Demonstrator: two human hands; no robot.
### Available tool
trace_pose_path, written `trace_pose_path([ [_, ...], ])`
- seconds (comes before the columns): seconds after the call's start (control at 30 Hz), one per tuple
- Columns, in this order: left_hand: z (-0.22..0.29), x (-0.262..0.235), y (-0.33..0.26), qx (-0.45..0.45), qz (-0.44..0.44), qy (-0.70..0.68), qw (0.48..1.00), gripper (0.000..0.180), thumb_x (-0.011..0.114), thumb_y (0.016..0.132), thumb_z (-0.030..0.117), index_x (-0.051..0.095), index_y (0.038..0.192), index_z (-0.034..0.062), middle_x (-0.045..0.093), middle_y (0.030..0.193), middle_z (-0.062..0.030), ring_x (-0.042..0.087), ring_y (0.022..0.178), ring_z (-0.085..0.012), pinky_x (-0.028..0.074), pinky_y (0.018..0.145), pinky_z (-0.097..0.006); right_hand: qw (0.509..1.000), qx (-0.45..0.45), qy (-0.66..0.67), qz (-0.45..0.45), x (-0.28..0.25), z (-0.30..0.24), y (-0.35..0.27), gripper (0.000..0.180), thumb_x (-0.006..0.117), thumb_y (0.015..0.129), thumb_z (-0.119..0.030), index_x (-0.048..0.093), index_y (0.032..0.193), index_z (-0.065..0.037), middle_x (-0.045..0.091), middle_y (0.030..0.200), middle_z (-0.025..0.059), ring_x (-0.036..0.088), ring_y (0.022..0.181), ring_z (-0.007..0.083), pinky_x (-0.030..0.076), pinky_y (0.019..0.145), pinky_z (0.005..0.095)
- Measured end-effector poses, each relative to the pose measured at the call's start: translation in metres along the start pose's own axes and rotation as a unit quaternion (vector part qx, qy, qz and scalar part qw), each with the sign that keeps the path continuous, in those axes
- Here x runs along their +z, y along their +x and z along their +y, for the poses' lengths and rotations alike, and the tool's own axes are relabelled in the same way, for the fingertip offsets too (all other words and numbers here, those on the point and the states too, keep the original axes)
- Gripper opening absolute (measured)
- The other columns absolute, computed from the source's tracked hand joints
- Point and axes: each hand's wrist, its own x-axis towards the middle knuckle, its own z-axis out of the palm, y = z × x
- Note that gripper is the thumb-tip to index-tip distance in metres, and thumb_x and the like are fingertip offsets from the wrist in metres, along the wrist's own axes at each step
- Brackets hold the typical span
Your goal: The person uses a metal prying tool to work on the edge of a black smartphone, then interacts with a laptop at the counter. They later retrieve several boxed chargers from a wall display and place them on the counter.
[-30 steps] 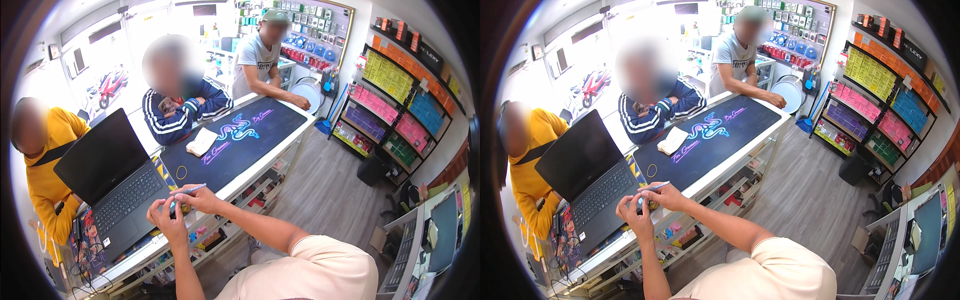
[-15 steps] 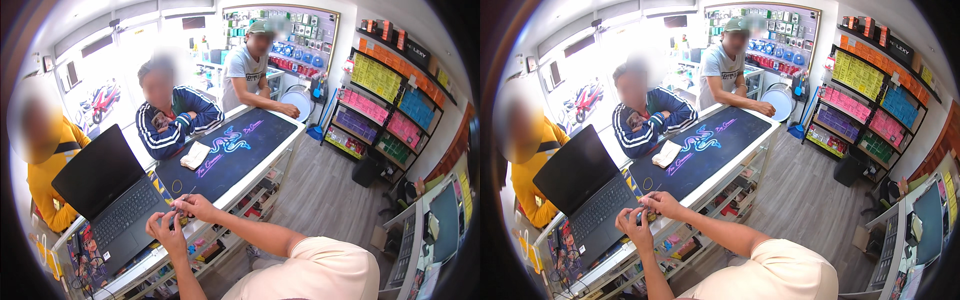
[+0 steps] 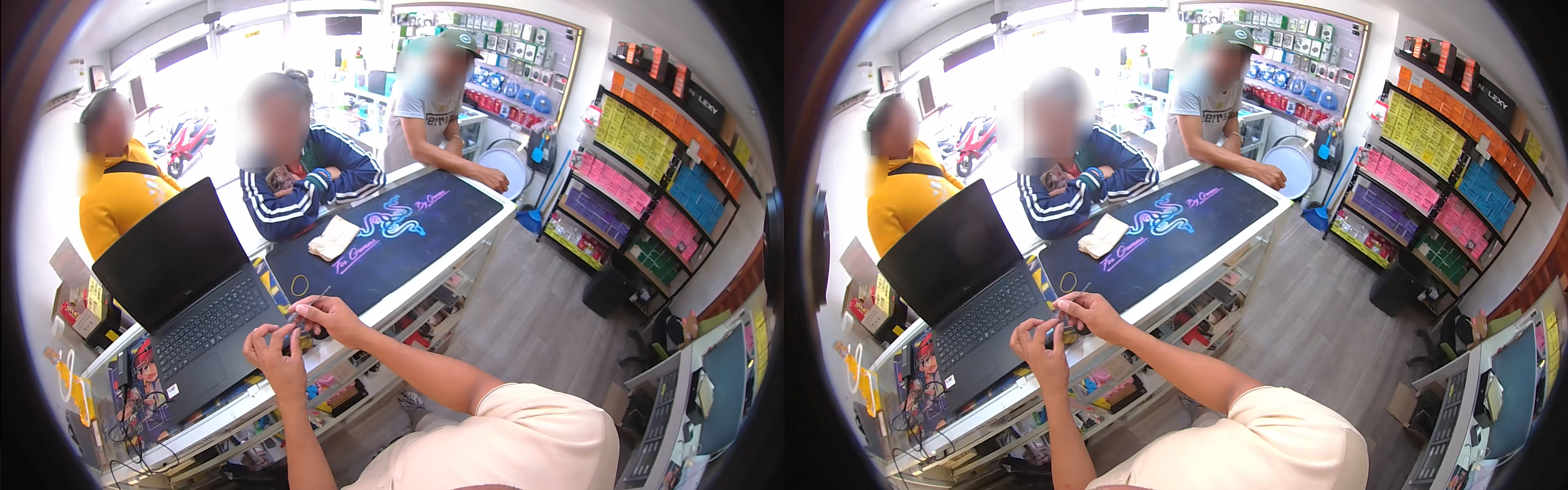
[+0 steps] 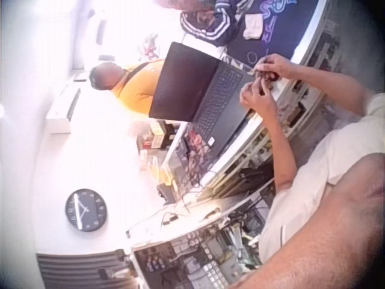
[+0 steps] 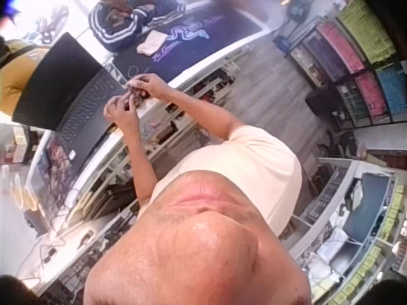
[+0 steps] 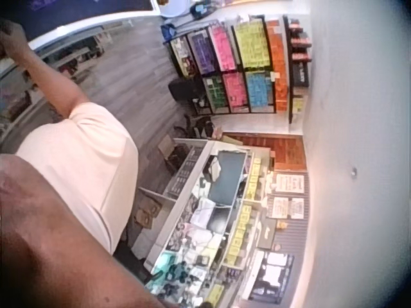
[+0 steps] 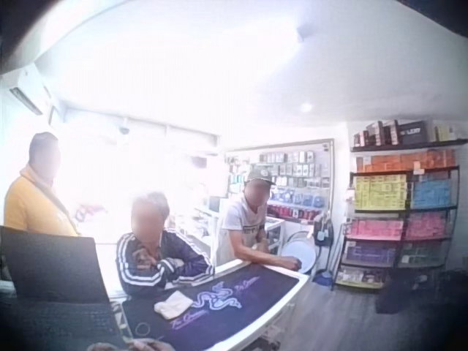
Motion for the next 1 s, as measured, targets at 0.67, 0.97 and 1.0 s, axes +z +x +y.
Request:
trace_pose_path([
  [0.67,-0.0011,-0.0022,0.0011,-0.015,0.002,-0.007,1.0,0.021,0.083,0.086,0.011,0.076,0.106,0.0108,0.058,0.123,-0.0066,0.044,0.128,-0.0308,0.036,0.111,-0.045,0.999,-0.022,0.007,-0.039,-0.0038,-0.0021,-0.0003,0.029,0.066,0.107,-0.025,0.074,0.125,-0.003,0.076,0.103,0.0039,0.062,0.082,0.0054,0.05,0.068,0.02],
  [0.97,-0.0035,-0.0014,-0.0008,0.005,0.021,0.007,1.0,0.019,0.078,0.089,0.012,0.075,0.107,0.0105,0.056,0.122,-0.0083,0.043,0.128,-0.0328,0.035,0.111,-0.047,0.998,-0.026,0.003,-0.054,-0.0044,-0.0024,-0.004,0.028,0.068,0.104,-0.019,0.073,0.126,-0.002,0.074,0.104,0.0019,0.059,0.081,0.0049,0.05,0.072,0.0211],
  [1.0,-0.0039,-0.0015,-0.0011,0.008,0.022,0.013,1.0,0.018,0.077,0.089,0.012,0.075,0.107,0.0106,0.057,0.121,-0.0085,0.044,0.127,-0.0327,0.035,0.111,-0.047,0.998,-0.026,0.005,-0.055,-0.0026,-0.0034,-0.0052,0.029,0.068,0.104,-0.018,0.073,0.127,-0.002,0.074,0.105,0.0021,0.059,0.081,0.0049,0.05,0.072,0.0211],
])
